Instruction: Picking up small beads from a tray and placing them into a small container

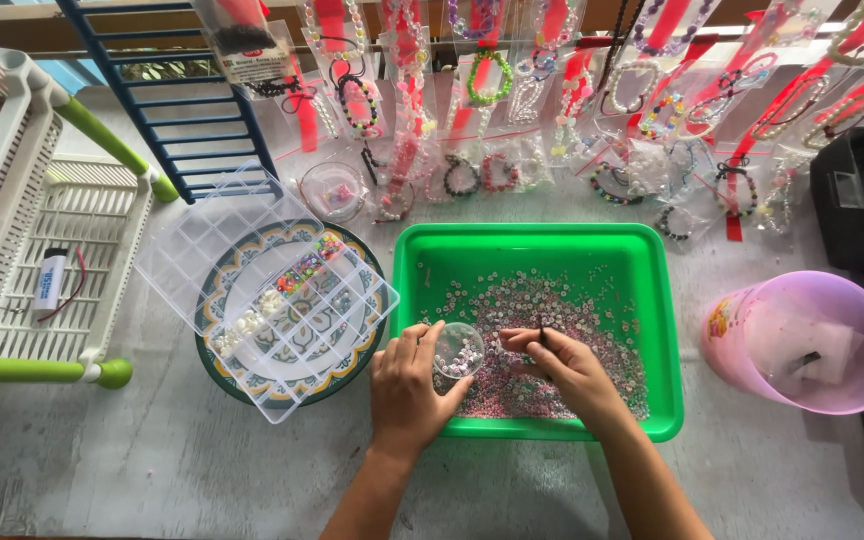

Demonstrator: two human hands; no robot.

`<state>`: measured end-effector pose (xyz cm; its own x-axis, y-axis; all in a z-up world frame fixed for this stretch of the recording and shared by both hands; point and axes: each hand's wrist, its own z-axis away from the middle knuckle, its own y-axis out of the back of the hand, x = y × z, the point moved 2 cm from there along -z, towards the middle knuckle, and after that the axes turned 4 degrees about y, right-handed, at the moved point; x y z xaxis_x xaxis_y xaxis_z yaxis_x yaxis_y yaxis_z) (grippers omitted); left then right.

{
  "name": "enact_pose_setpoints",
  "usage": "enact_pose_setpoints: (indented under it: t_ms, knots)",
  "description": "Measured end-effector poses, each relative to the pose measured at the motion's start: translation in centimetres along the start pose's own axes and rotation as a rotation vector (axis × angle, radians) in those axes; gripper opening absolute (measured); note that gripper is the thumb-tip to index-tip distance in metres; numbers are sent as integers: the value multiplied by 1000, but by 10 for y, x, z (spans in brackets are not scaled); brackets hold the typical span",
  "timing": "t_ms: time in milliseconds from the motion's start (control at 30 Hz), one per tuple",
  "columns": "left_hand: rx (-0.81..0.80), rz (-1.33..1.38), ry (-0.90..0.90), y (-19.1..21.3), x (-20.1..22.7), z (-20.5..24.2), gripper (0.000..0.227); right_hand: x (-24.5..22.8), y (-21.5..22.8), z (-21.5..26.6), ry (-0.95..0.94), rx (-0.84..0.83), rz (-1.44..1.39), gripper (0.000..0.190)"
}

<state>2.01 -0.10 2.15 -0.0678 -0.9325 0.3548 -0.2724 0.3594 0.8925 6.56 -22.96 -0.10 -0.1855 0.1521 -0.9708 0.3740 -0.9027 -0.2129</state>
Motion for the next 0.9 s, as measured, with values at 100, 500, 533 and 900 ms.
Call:
enact_pose_setpoints:
  t_ms: [100,500,533,900]
  knots:
    - [7,8,-1,1,0,0,78,17,-5,-9,-69,-23,-8,26]
    - [-9,11,3,-2,-2,1,79,1,57,33,-173,333,-35,34]
    - [-9,14,0,-2,-3,1,79,-1,61,35,-172,337,-34,34]
    - [-26,18,10,1,0,0,78,1,67,44,-54,289,147,25]
